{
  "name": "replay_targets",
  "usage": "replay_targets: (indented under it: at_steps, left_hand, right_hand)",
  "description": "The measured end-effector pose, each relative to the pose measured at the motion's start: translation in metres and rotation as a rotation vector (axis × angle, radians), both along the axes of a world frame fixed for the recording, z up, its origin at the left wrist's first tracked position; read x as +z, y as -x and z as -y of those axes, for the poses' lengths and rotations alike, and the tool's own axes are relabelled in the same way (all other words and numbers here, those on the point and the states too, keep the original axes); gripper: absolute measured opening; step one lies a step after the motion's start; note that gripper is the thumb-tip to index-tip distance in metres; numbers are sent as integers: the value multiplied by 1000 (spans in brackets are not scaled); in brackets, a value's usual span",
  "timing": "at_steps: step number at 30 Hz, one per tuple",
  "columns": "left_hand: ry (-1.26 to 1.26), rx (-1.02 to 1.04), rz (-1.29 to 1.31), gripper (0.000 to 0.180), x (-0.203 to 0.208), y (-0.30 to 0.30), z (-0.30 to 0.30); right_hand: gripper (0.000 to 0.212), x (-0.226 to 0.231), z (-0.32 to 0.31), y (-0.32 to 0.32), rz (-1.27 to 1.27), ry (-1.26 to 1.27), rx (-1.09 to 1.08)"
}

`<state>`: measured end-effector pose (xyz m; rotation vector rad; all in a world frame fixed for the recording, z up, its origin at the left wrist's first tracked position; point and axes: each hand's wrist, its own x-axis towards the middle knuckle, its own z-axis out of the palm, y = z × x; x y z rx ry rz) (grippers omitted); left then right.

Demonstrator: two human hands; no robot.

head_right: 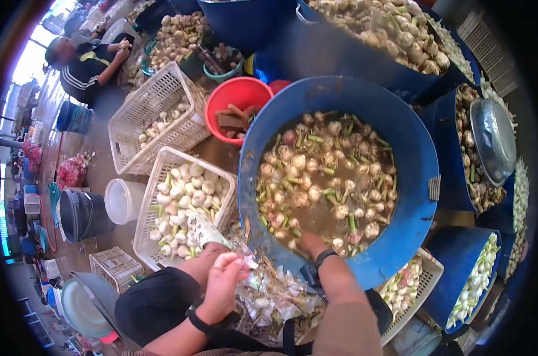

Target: The person peels garlic bulbs by hand, discarding the skins onto a pile and placing the cleaned garlic into a white plastic basket. They periodically reach into a blue tub of water to retrieve more garlic bulbs to peel.

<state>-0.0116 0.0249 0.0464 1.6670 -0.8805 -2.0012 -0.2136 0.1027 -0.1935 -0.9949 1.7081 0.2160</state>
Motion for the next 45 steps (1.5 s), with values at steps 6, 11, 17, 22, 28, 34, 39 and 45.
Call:
replay_targets:
  at_steps: [6, 11, 17, 22, 28, 34, 39, 45]
  left_hand:
    - [16, -164, 128, 39, -12, 24, -36]
    - [79, -125, -53, 37, 22, 30, -16]
    - [185, -583, -68, 34, 14, 1, -17]
    - [142, -736, -218, 40, 37, 0, -17]
    - [435, -848, -339, 49, 50, -9, -14]
    - [850, -1086, -258, 52, 78, -15, -22]
    - [1412, -1179, -81, 37, 78, -12, -17]
    - [56, -128, -503, 18, 68, -8, -18]
  right_hand:
    - [56, 164, 32, -64, 791, 529, -1458]
    - [16, 265, 8, -60, -267, 1179, -131]
    - [9, 305, -34, -76, -219, 985, 244]
    - [15, 303, -52, -84, -232, 834, -3]
    - [25, 283, -65, -103, 414, 932, -852]
    - [20, 278, -69, -97, 413, 671, -1142]
    - [14, 285, -56, -101, 685, 586, -1460]
    - [20, 311, -65, -124, 407, 1206, -1019]
